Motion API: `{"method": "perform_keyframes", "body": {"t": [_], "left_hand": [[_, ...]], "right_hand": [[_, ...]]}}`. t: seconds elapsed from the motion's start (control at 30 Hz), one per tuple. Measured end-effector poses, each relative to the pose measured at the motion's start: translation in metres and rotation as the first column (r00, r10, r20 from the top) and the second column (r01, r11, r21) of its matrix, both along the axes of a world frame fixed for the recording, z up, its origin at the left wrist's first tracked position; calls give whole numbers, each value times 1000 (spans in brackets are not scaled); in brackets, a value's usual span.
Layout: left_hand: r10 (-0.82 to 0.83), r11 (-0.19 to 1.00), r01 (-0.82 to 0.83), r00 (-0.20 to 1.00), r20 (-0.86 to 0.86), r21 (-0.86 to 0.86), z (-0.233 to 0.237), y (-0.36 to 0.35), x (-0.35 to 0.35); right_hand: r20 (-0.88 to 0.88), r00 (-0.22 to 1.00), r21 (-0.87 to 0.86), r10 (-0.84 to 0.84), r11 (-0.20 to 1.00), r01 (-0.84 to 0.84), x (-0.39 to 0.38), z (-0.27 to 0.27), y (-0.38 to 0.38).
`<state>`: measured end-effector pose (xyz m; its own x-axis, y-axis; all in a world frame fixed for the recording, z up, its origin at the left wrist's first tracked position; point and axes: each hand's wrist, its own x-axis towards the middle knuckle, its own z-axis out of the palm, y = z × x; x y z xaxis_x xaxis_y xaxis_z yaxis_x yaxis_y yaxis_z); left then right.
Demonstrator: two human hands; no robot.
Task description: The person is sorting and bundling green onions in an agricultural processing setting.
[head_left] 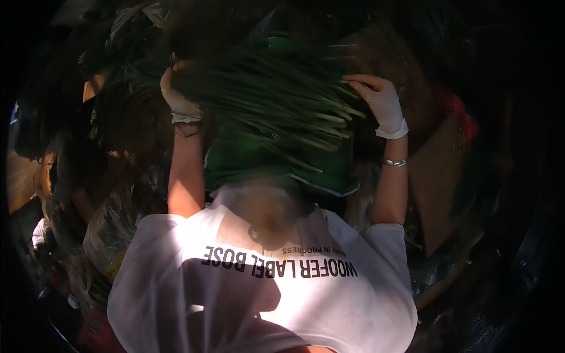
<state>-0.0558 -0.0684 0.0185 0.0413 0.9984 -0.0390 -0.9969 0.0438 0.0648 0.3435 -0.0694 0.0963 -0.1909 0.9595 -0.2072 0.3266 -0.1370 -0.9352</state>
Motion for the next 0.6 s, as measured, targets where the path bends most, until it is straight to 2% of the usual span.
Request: {"method": "perform_keyframes", "body": {"t": [0.07, 0.1, 0.13, 0.2, 0.23, 0.27, 0.3, 0.33, 0.37, 0.47, 0.53, 0.57, 0.6], "left_hand": [[5, 1000, -5, 1000, 2, 8, 11, -10, 0], [49, 999, -49, 999, -5, 24, 15, -9, 2], [64, 997, -62, 997, -37, 42, 18, -10, 6], [62, 993, -53, 995, -76, 106, 13, -9, 1], [54, 995, -50, 998, -45, 87, 11, -8, -1], [46, 996, -45, 999, -14, 71, 7, -5, -6], [179, 984, -180, 959, -219, 13, 2, -2, -9], [79, 995, -72, 992, -101, 66, -3, -3, -11], [85, 996, -81, 987, -133, 32, -5, -1, -14], [34, 998, -44, 977, -210, -44, -11, 3, -26], [-14, 997, -5, 970, -243, -76, -15, 6, -32], [14, 991, -50, 964, -267, -128, -19, 8, -37], [45, 979, -100, 956, -291, -177, -15, 10, -33]], "right_hand": [[134, 991, 187, -10, 982, -15, -8, 15, -20], [38, 999, 124, -18, 992, 13, -6, 15, -20], [38, 999, 122, -27, 992, 22, -5, 17, -21], [-202, 972, 113, -122, 983, 147, -6, 16, -27], [-285, 943, 63, -173, 978, 198, -1, 9, -30], [-288, 938, 52, -190, 975, 214, 4, 1, -31], [-370, 870, 4, -326, 936, 353, 9, -7, -34], [-440, 774, -60, -456, 875, 481, 15, -14, -37], [-467, 714, -86, -522, 830, 551, 20, -16, -41], [-287, 770, -47, -570, 811, 583, 27, -16, -72], [-273, 770, -65, -577, 810, 583, 21, -15, -94], [-231, 795, -95, -561, 826, 555, 16, -16, -103], [-379, 762, -148, -526, 847, 511, 6, -18, -111]]}}
